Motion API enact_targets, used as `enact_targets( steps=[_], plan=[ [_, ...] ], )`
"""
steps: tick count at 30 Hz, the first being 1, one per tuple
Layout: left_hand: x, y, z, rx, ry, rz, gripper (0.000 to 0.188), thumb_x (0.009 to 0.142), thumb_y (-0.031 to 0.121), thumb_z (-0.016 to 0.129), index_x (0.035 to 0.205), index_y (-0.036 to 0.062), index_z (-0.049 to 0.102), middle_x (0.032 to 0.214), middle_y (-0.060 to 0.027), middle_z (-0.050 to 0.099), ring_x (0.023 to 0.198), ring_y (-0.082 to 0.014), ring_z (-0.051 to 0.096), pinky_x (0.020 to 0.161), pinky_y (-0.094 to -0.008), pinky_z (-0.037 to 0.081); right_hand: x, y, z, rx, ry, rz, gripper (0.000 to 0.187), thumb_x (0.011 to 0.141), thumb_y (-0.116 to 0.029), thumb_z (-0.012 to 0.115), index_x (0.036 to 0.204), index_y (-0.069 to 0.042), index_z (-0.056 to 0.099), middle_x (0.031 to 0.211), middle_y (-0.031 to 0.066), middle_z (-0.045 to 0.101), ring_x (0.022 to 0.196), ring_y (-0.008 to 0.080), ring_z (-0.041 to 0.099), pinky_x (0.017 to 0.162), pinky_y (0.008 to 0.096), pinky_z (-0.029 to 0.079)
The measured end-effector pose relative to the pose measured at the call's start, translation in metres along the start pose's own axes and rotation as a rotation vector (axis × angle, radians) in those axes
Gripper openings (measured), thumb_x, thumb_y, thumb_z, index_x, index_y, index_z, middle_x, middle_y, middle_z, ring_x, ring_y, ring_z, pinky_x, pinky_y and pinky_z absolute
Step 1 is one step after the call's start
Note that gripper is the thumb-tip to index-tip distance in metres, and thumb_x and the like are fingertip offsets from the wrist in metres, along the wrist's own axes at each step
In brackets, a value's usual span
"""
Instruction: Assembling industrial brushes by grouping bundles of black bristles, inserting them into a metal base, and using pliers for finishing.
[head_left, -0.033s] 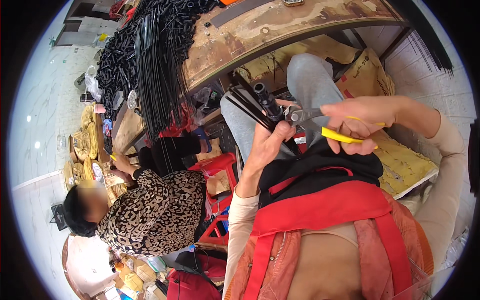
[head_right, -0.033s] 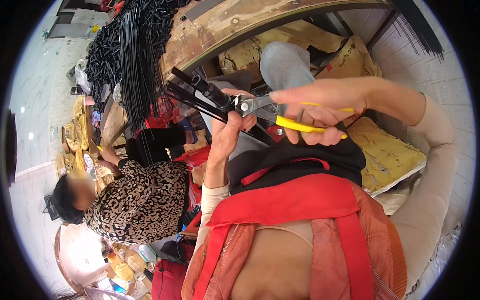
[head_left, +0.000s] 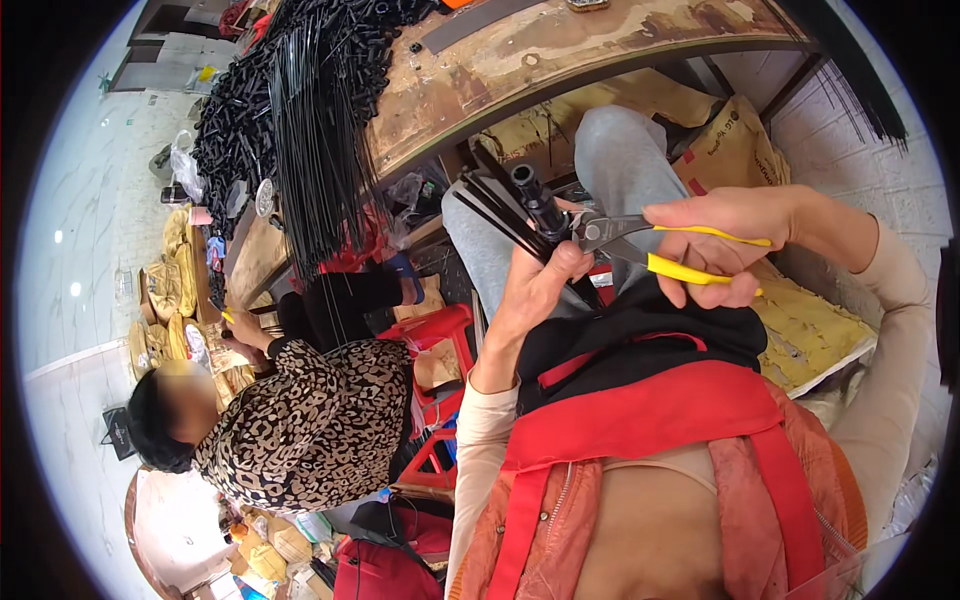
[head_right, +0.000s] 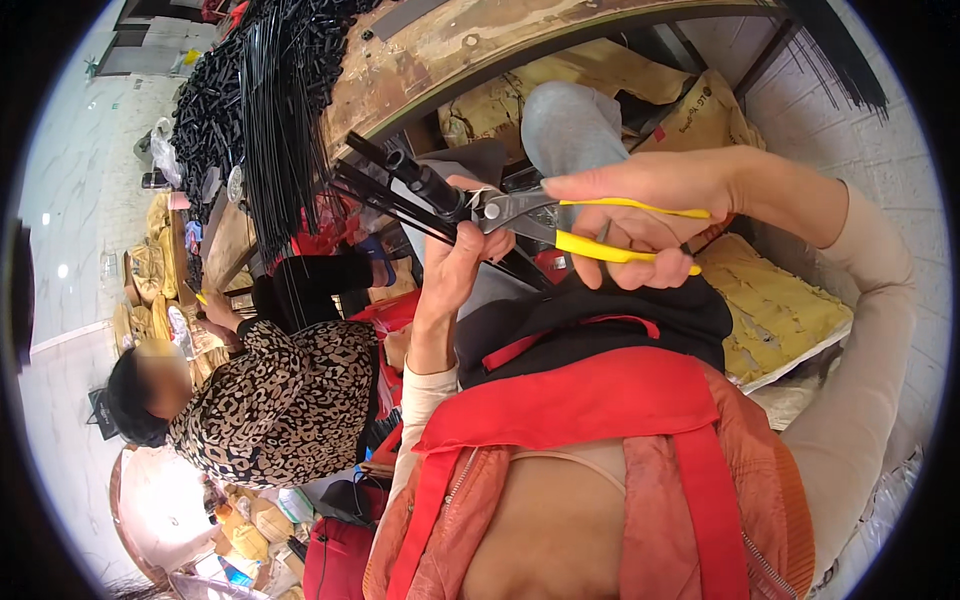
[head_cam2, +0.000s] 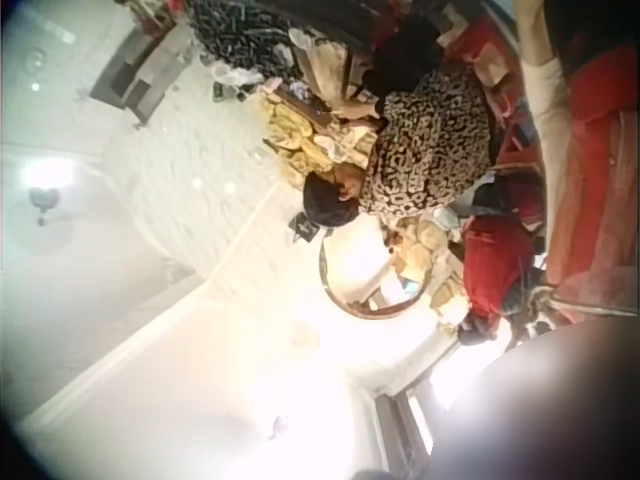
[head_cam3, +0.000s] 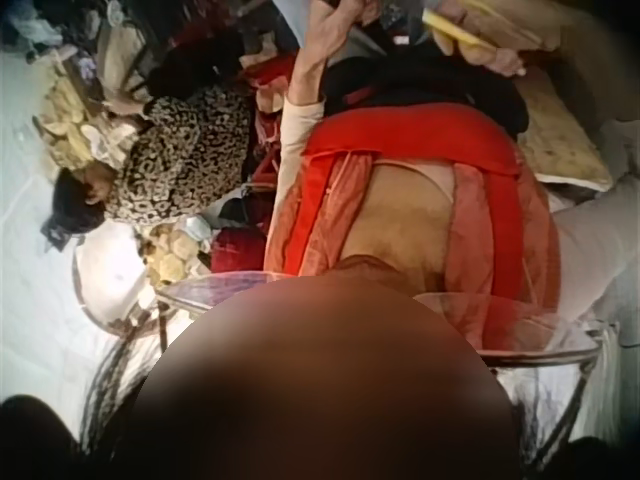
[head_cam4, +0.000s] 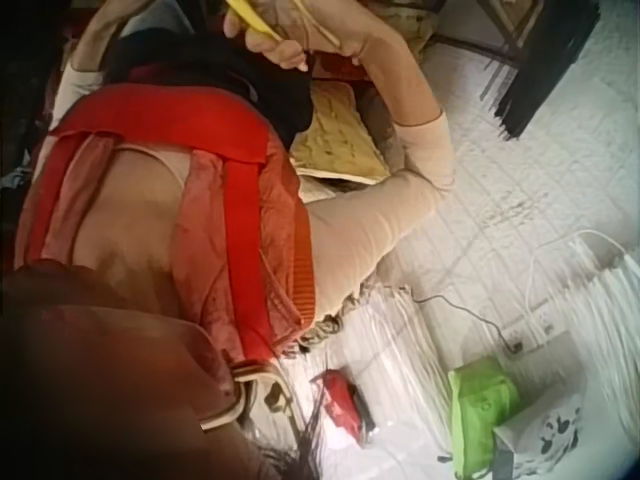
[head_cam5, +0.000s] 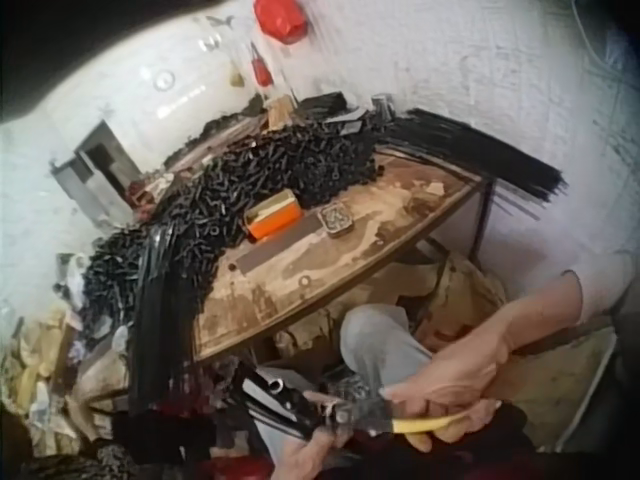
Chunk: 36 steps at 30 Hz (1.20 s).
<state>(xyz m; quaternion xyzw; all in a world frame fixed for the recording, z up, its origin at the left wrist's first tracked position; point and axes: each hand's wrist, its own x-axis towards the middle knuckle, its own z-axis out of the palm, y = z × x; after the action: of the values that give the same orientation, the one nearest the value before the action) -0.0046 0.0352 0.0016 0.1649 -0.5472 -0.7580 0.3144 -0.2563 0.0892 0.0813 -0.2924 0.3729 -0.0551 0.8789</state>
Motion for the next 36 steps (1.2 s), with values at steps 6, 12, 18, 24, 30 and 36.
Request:
enact_targets(
  steps=[6, 12, 18, 24, 30, 36],
  plan=[
    [-0.001, -0.003, -0.005, -0.068, 0.000, 0.023, 0.042, 0.094, 0.038, 0.063, 0.107, 0.0025, 0.044, 0.072, -0.0005, 0.047, 0.061, -0.0084, 0.040, 0.055, -0.0236, 0.034, 0.014, 0.017, 0.012, -0.161, 0.167, -0.150, 0.068, 0.099, -0.060, 0.034, 0.092, 0.002, 0.058, 0.056, 0.0063, 0.051, 0.040, 0.0117, 0.042, 0.040, 0.0256, 0.032],
    [-0.011, 0.005, -0.005, 0.062, 0.148, -0.053, 0.021, 0.096, 0.018, 0.061, 0.101, 0.0034, 0.048, 0.071, 0.0028, 0.049, 0.061, -0.0055, 0.041, 0.054, -0.0232, 0.034, 0.006, -0.011, 0.010, -0.421, 0.287, -0.138, 0.059, 0.101, -0.051, 0.038, 0.086, 0.002, 0.057, 0.059, 0.0047, 0.053, 0.042, 0.0104, 0.046, 0.043, 0.0252, 0.036],
    [0.008, -0.003, 0.021, 0.212, 0.201, 0.018, 0.014, 0.096, 0.012, 0.059, 0.105, 0.0028, 0.053, 0.071, 0.0046, 0.049, 0.061, -0.0047, 0.041, 0.053, -0.0209, 0.033, -0.017, -0.021, 0.014, -0.886, 0.477, -0.226, 0.052, 0.098, -0.049, 0.046, 0.092, 0.001, 0.058, 0.064, 0.0108, 0.058, 0.051, 0.0182, 0.056, 0.050, 0.0320, 0.045],
    [0.007, 0.002, 0.020, -0.078, 0.257, 0.073, 0.022, 0.096, 0.015, 0.062, 0.109, 0.0025, 0.051, 0.070, 0.0028, 0.047, 0.059, -0.0051, 0.042, 0.051, -0.0206, 0.033, 0.030, 0.036, -0.002, -1.056, 0.782, -0.813, 0.045, 0.093, -0.016, 0.057, 0.136, -0.004, 0.052, 0.094, 0.0171, 0.063, 0.091, 0.0308, 0.060, 0.080, 0.0418, 0.046],
    [0.002, -0.002, 0.007, -0.097, 0.218, 0.049, 0.019, 0.094, 0.013, 0.064, 0.096, 0.0041, 0.046, 0.069, 0.0022, 0.046, 0.054, -0.0053, 0.040, 0.048, -0.0218, 0.033, 0.030, 0.021, 0.007, -1.478, 1.107, -0.679, 0.065, 0.080, 0.000, 0.059, 0.141, -0.017, 0.049, 0.110, 0.0134, 0.054, 0.105, 0.0308, 0.052, 0.089, 0.0416, 0.041],
    [0.003, -0.004, 0.007, -0.105, 0.209, 0.040, 0.019, 0.094, 0.013, 0.064, 0.094, 0.0041, 0.047, 0.066, 0.0028, 0.046, 0.053, -0.0054, 0.040, 0.048, -0.0224, 0.034, 0.034, 0.020, 0.004, -1.579, 1.223, -0.878, 0.068, 0.077, 0.003, 0.058, 0.141, -0.018, 0.051, 0.115, 0.0168, 0.051, 0.106, 0.0350, 0.052, 0.092, 0.0438, 0.042]
  ],
)
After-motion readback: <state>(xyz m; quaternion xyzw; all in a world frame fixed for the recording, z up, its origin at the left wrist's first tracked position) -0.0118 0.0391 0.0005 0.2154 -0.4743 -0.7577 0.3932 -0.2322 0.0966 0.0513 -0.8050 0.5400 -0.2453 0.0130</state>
